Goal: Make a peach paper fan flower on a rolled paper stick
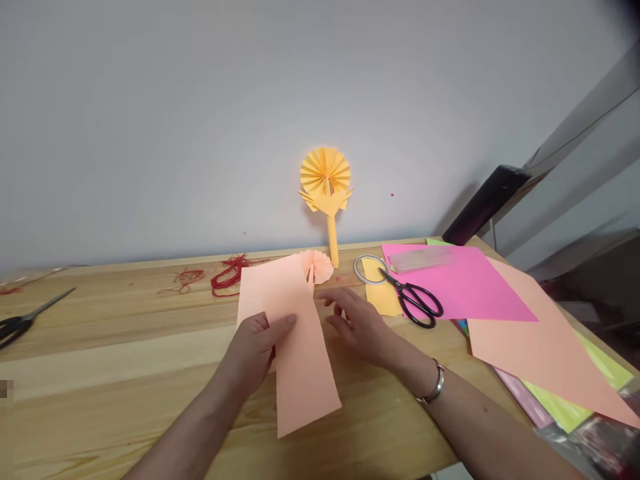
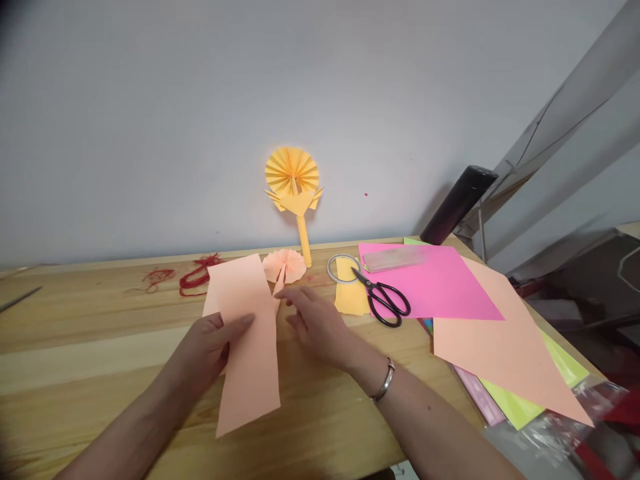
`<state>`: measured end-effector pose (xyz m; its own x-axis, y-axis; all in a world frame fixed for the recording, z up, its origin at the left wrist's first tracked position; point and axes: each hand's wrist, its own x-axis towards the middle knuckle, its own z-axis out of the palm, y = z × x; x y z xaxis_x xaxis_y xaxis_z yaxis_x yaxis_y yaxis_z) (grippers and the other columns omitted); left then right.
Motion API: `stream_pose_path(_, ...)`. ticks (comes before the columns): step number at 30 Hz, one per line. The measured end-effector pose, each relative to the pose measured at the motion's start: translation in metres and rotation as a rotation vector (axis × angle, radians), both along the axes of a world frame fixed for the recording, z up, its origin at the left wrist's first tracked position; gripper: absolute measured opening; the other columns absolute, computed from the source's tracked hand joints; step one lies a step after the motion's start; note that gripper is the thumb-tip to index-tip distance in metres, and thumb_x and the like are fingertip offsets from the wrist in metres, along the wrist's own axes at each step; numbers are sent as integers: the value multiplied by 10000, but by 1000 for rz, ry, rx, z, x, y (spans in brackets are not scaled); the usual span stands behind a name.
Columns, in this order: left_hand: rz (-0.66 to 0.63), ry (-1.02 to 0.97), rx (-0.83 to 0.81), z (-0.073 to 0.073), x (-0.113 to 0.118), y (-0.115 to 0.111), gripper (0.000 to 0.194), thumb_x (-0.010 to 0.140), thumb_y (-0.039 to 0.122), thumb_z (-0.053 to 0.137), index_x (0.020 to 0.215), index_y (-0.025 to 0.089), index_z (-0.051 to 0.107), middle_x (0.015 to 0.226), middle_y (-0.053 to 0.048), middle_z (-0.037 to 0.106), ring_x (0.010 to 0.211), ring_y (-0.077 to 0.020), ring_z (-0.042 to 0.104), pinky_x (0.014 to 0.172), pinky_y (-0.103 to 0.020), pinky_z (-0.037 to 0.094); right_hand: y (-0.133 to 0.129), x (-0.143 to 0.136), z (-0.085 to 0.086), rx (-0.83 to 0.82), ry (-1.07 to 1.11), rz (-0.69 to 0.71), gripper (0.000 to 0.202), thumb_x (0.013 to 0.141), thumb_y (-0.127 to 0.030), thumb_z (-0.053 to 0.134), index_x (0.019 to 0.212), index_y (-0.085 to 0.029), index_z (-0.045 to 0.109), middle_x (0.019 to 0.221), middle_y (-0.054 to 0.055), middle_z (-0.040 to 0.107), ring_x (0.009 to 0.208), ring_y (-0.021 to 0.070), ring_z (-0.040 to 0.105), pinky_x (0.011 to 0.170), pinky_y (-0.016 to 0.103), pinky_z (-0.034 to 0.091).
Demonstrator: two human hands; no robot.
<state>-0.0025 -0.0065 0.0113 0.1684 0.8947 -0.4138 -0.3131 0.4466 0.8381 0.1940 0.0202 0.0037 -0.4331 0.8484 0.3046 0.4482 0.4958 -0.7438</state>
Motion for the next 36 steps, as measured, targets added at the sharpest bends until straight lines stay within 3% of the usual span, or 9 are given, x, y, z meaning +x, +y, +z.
stream_pose_path(3, 30, -42, 7, 1, 1, 1, 376, 712, 314, 692, 1033, 120, 667, 869, -122, 731, 720, -246, 675, 614, -334, 515, -3, 0, 3, 251, -90, 146, 465, 780, -29, 485, 1172, -272, 546, 1139, 79, 482, 967, 161, 507, 792, 298, 463)
stream_pose_path(6, 50, -55, 15, 3, 2, 2, 364, 723, 315, 681, 1025, 111, 666, 856, -127, 730, 715, -255, 675, 621, -360, 523, -5, -1, -1, 449, -123, 219, 367, 793, -84, 536, 1085, -291, 621, 1128, 80, 475, 973, 180, 492, 798, 327, 463)
stream_pose_path(12, 51, -87, 75, 1, 2, 2, 299, 729, 278, 681, 977, 111, 670, 843, -108, 725, 689, -208, 660, 595, -308, 511, -3, -3, -6, 525, -19, 242, 276, 793, -51, 507, 932, -227, 668, 1011, 74, 555, 890, 170, 493, 756, 316, 468)
stream_pose_path(16, -106, -62, 129, 1, 3, -1, 363, 731, 249, 677, 1075, 143, 630, 810, -79, 718, 600, -187, 642, 506, -283, 479, 0, -5, -5, 458, 72, 225, 298, 788, -4, 476, 899, -214, 657, 831, 49, 615, 836, 173, 478, 737, 307, 458)
stream_pose_path(19, -156, -11, 181, 3, 4, -2, 402, 749, 254, 656, 1133, 148, 608, 698, -57, 706, 614, -205, 657, 536, -286, 478, 1, -5, -6, 428, 92, 183, 230, 789, -50, 524, 874, -215, 660, 827, 51, 610, 837, 180, 470, 740, 320, 451)
stream_pose_path(21, -144, -8, 200, 3, 5, -2, 389, 757, 272, 641, 1124, 143, 620, 713, -67, 712, 635, -216, 666, 581, -309, 494, 1, -5, -6, 391, 97, 133, 179, 800, -95, 545, 839, -218, 670, 855, 57, 583, 843, 179, 470, 733, 321, 446)
stream_pose_path(24, -119, -54, 213, 0, 6, 0, 343, 732, 235, 659, 1066, 157, 659, 905, -99, 723, 737, -232, 677, 679, -352, 517, -1, -6, -4, 254, 166, 55, 86, 800, -182, 597, 741, -191, 659, 887, 63, 532, 845, 167, 483, 736, 313, 448)
stream_pose_path(31, -57, -147, 181, -9, 11, 0, 270, 712, 195, 673, 978, 158, 692, 993, -99, 714, 925, -265, 652, 820, -405, 514, 1, -11, -3, -208, 417, -46, 214, 731, -318, 660, 603, -169, 574, 994, 78, 559, 883, 185, 547, 703, 306, 469)
stream_pose_path(36, -35, -127, 176, -7, 13, -1, 243, 718, 179, 655, 957, 165, 694, 1014, -90, 709, 929, -250, 652, 872, -396, 492, 0, -14, -1, -423, 471, -111, 211, 704, -336, 668, 607, -166, 589, 847, 59, 638, 789, 179, 574, 709, 308, 451)
